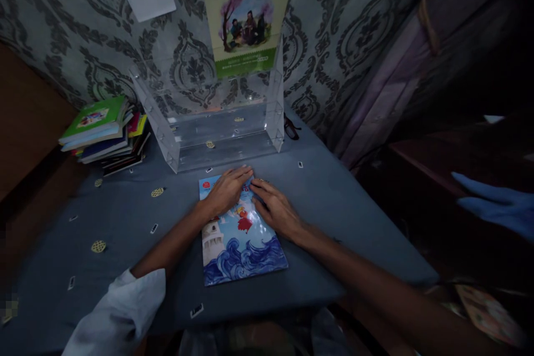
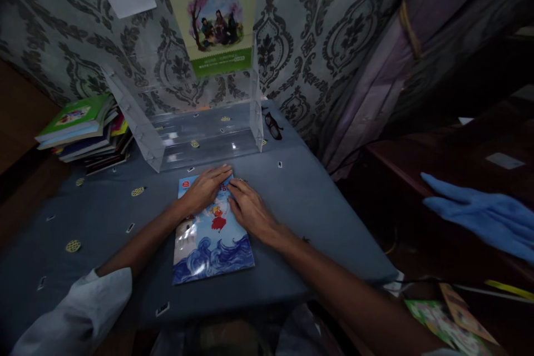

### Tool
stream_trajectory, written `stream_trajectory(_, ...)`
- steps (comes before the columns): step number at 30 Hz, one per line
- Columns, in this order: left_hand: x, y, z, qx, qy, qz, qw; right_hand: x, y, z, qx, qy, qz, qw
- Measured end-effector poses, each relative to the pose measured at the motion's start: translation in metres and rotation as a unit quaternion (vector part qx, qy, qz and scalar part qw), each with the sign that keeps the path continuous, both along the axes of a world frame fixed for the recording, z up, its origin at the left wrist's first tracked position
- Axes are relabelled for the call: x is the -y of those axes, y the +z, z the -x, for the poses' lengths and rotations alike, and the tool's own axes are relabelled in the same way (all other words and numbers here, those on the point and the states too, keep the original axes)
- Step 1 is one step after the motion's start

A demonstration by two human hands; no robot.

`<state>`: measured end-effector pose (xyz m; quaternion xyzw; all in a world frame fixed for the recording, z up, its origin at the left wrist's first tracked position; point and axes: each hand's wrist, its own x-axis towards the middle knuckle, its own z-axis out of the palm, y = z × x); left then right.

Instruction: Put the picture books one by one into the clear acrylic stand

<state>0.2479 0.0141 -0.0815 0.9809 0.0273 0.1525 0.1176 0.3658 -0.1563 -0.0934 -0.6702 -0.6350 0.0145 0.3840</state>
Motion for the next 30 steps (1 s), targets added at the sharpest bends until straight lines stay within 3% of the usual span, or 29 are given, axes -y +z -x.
stream_trajectory(7, 0.006, 0.005, 0.004, 0.002, -0.031, -0.010, 0.999, 0.003, -0.001, 0.002, -0.013, 0.000, -0.007, 1.000)
stream_trajectory(30, 0.033, 0.009, 0.018, -0.005, -0.035, -0.017, 0.999, 0.029, 0.007, 0.015, -0.024, 0.002, 0.007, 1.000)
